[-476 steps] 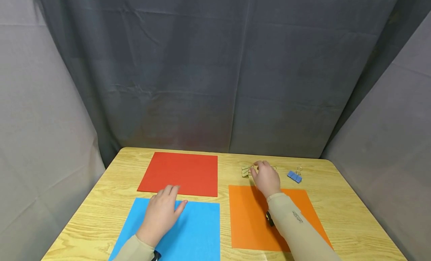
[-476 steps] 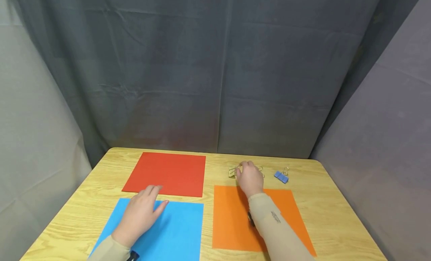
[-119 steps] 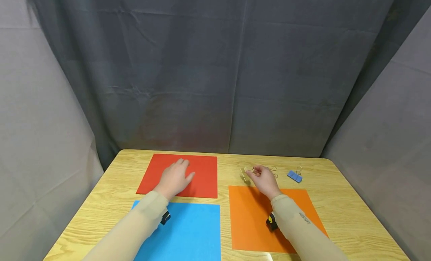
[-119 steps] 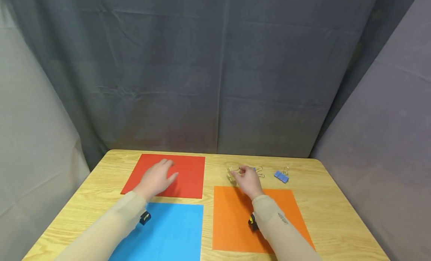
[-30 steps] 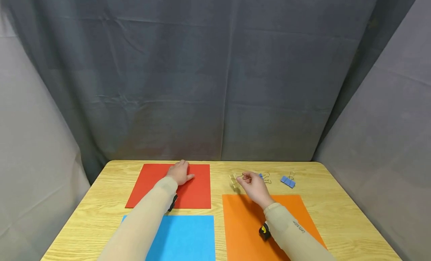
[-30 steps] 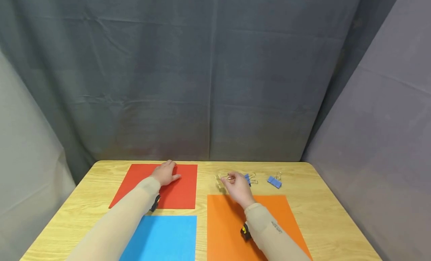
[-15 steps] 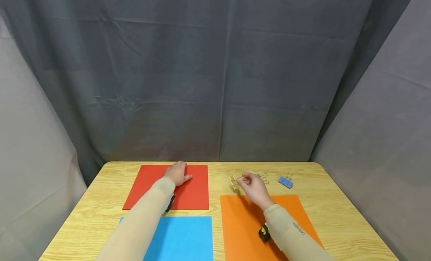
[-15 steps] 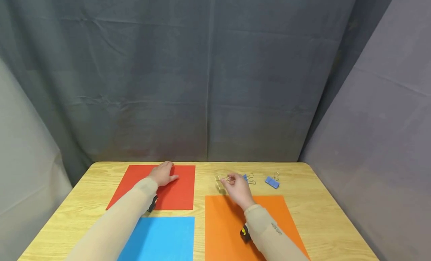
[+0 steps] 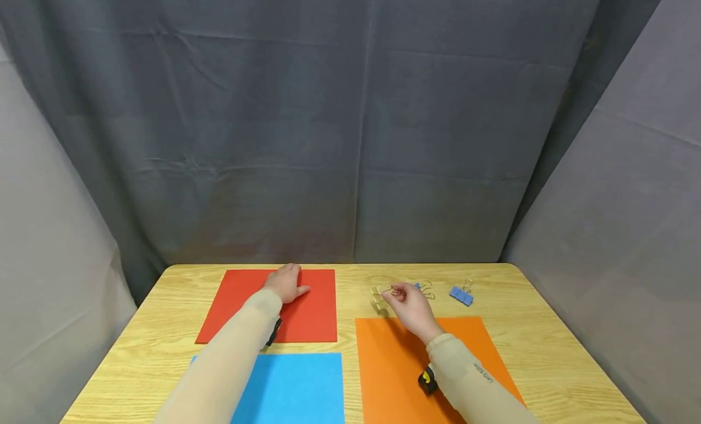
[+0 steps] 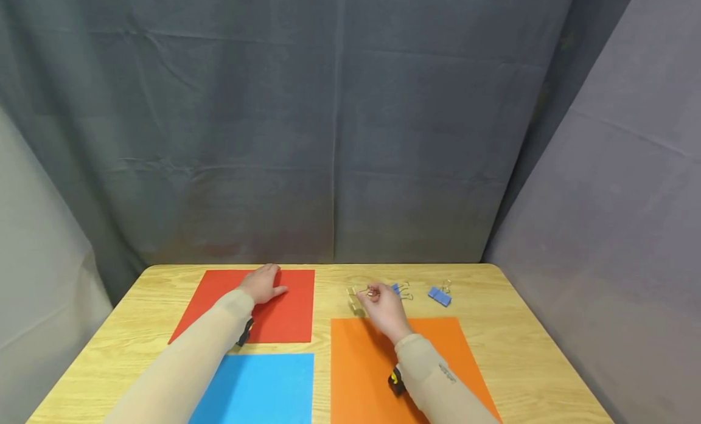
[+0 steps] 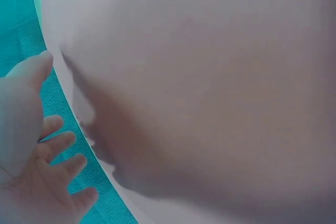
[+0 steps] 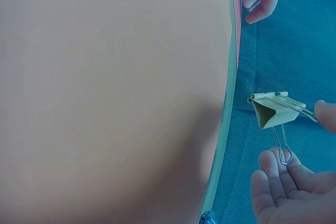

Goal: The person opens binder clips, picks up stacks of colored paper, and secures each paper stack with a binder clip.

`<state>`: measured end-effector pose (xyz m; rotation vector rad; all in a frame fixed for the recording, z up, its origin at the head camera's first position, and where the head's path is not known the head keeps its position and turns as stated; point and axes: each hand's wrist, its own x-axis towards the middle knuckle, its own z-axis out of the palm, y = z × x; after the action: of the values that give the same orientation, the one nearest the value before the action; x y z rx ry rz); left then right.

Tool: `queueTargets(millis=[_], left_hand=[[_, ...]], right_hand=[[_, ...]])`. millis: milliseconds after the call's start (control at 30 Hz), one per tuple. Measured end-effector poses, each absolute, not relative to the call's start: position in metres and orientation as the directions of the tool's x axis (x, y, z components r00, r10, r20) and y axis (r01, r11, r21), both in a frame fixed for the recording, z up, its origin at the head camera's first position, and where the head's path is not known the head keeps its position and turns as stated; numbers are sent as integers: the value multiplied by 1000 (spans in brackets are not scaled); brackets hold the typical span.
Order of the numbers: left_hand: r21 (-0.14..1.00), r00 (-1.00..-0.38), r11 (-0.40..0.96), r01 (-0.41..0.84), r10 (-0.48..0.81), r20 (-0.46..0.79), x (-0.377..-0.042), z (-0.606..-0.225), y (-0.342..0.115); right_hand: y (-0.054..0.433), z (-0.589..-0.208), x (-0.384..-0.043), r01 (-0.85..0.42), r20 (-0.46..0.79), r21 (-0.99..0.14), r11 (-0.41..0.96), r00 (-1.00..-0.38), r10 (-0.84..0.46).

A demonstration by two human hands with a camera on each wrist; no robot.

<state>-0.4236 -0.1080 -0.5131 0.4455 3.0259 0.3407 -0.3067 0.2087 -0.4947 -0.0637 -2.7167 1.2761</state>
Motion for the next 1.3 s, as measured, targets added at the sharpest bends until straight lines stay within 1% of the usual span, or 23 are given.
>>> queueTargets(millis=[367,567,800,1033,1300], left_hand=[[222,-955,935,276,293,-45,-423,-511,-108],[201,-950,935,293,309,-53,-422,-512,-108],[227,-949,926,302,315,-20,-423,-515,-107],[209,-949,932,296,311,-44,-425,-512,-106],[221,-947,929,296,315,-54,-423,-510,-108]], right_hand=[[211,-494,-303,-21,108,-768,640,-989,97],[210,-493,-302,-13,98,-769,639,-990,98],[209,-494,-302,-13,103,-772,636,-989,104],[208,-496,-303,-11,98,-780,626,-990,105],[206,-496,-304,-24,108,-773,634,-990,94]])
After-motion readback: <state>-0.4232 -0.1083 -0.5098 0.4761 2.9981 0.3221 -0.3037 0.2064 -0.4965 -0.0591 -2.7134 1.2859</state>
